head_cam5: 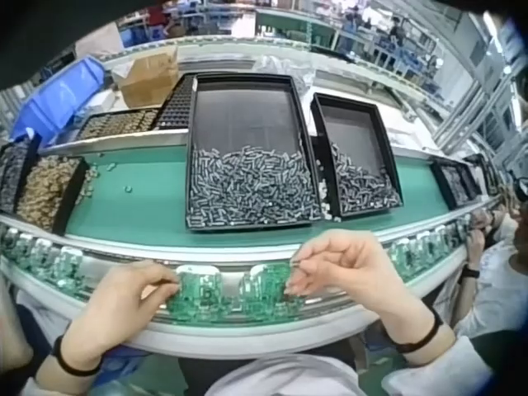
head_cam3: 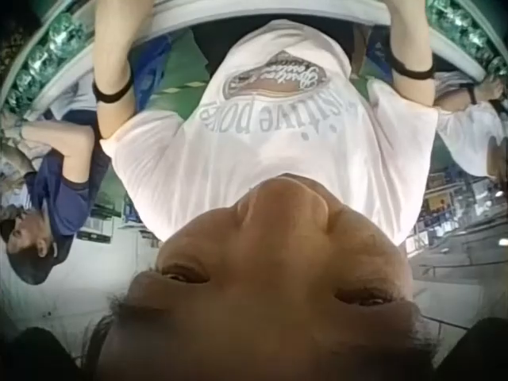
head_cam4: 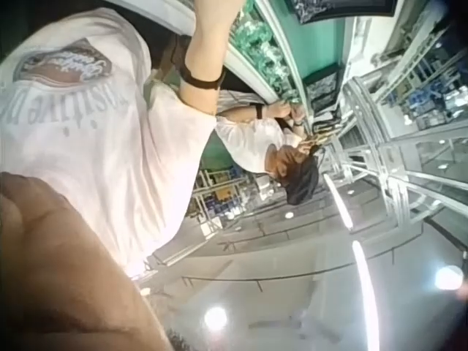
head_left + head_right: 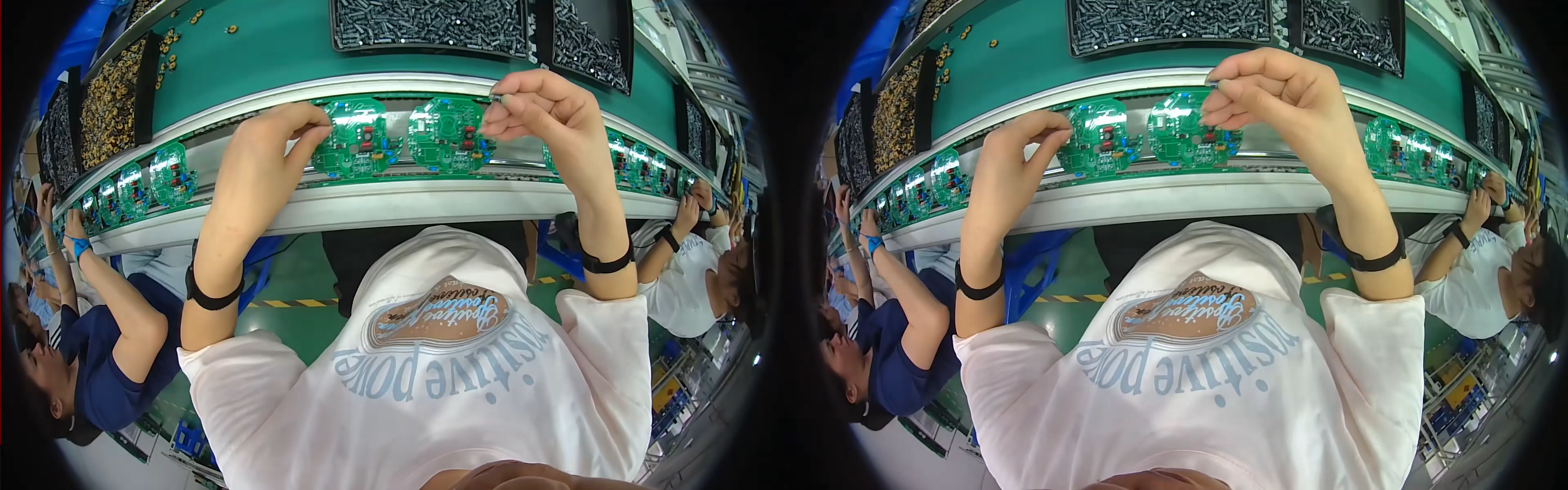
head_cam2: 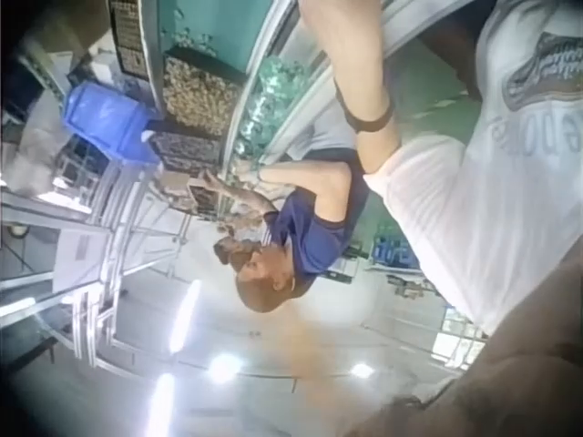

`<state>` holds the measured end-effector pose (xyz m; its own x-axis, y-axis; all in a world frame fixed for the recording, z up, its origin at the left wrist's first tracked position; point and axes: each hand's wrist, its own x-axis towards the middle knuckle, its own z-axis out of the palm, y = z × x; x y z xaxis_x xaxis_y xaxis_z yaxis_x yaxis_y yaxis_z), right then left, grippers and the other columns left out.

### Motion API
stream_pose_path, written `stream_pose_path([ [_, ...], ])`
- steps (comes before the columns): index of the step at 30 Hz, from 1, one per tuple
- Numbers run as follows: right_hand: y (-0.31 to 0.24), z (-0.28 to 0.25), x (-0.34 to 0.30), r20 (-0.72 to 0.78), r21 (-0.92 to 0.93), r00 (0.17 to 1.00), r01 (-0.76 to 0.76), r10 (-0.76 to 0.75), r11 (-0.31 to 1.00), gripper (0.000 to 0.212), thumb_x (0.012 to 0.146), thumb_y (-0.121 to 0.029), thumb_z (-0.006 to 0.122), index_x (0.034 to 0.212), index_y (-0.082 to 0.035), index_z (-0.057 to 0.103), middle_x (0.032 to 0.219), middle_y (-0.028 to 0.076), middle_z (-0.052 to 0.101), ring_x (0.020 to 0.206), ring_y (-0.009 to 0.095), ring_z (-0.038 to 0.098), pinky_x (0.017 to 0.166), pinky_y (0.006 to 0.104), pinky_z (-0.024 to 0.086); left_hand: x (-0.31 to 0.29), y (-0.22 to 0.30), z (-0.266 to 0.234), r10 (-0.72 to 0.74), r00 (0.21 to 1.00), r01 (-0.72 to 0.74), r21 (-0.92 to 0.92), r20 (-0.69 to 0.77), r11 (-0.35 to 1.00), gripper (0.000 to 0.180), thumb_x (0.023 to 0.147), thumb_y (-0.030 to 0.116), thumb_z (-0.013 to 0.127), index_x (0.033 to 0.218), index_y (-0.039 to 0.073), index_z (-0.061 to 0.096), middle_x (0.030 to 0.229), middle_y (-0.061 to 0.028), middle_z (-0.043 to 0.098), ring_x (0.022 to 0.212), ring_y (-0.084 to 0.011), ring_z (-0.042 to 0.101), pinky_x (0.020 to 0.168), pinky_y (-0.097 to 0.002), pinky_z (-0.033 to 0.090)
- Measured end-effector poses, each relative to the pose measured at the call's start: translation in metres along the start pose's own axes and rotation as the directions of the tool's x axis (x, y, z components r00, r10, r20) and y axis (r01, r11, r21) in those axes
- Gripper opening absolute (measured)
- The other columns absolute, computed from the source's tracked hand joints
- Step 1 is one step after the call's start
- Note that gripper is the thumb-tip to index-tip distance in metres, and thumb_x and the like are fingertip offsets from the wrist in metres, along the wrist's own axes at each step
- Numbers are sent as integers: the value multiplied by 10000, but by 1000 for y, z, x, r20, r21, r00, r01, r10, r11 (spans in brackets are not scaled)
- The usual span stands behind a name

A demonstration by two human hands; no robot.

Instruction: The person picks up components from a tray and inserts them into circuit boards on a conveyor belt, handling the pieces one at a time.

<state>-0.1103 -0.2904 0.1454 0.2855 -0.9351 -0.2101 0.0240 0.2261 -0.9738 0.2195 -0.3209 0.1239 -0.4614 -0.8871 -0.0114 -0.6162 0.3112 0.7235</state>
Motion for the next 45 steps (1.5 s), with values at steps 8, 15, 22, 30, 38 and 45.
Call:
stream_pose_path([
  [8,39,14,-7,-238,-231,956,114,-170,966,129,986,-45,682,1087,17,733,1031,98,751,924,181,742,813,266,585,10,7,-7,99,995,-101,64,26,993,148,947,56,709,1076,-15,714,937,-106,744,837,-191,709,802,-292,550],
  [15,54,16,10,-122,-777,923,140,-365,614,118,924,-36,725,1036,-31,760,1050,61,717,889,171,660,788,278,518,21,8,0,31,999,-28,-171,16,985,128,961,88,720,1042,-10,714,838,-73,721,777,-128,698,736,-261,550],
  [22,53,13,10,-94,-805,932,136,-350,578,113,929,-39,717,1036,-25,751,1046,62,720,882,196,675,782,285,525,28,-3,2,10,994,36,-418,106,908,161,992,85,694,1064,-57,714,857,-49,725,803,-95,688,749,-235,555],
  [30,55,12,9,-80,-832,927,140,-367,536,116,931,-39,710,1042,-24,740,1048,66,717,888,216,682,792,292,532,30,-12,2,-14,978,133,-567,209,813,210,1032,136,659,1149,-26,722,946,-63,748,862,-126,724,788,-241,577],
  [38,54,3,13,94,-856,895,296,-435,424,111,927,-50,712,1036,-32,729,1059,71,710,899,246,687,787,309,539,31,-23,-5,-146,936,311,-558,320,769,244,1048,172,641,1198,-7,713,977,-67,759,868,-125,736,788,-243,595],
  [45,52,16,11,23,-900,912,197,-409,389,130,927,-57,716,1056,-49,725,1043,71,710,861,256,689,770,323,546,30,-24,-7,-147,930,332,-602,336,726,261,1045,173,643,1221,-8,710,1004,-81,765,899,-135,745,819,-246,603],
])
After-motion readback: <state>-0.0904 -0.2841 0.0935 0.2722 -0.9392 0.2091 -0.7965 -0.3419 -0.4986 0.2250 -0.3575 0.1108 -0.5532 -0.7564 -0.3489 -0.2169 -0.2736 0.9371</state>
